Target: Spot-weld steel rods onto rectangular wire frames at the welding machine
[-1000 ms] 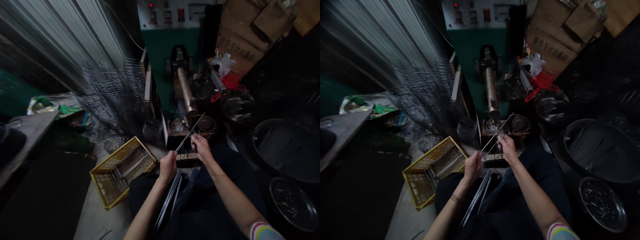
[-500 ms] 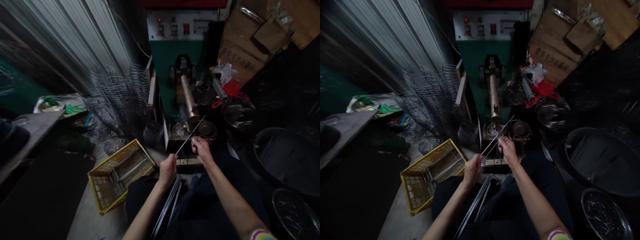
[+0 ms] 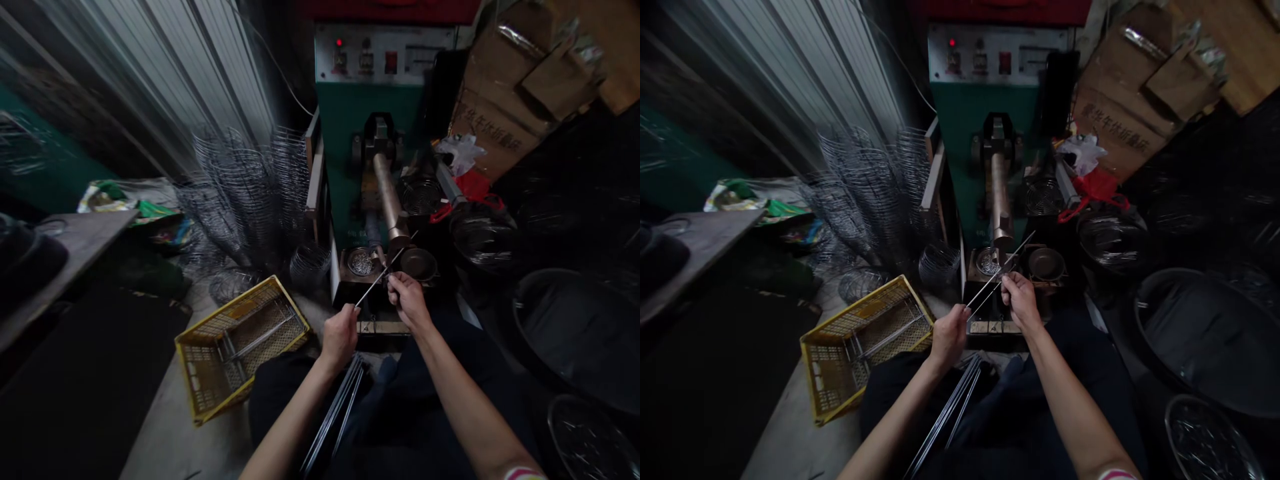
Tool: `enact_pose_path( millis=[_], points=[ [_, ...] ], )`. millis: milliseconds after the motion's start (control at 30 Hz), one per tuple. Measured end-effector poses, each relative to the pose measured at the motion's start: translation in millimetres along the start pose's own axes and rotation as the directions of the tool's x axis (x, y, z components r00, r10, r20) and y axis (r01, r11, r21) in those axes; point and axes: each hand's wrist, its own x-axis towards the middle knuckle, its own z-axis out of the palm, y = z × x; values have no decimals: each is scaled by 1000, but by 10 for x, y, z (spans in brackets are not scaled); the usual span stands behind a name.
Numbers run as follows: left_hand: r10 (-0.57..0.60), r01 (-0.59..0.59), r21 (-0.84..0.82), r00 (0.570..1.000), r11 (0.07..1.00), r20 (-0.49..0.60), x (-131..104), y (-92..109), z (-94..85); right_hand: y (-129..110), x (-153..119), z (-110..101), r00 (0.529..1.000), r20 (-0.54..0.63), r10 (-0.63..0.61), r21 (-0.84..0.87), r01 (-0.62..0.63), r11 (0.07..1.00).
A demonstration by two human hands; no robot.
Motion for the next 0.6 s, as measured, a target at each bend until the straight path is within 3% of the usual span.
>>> enact_pose_path(
  millis=[600],
  points=[
    [-8,8,24,1000,1000,19,41,39,-31,-43,9,18,999,-11,38,-18,-38,999]
  ],
)
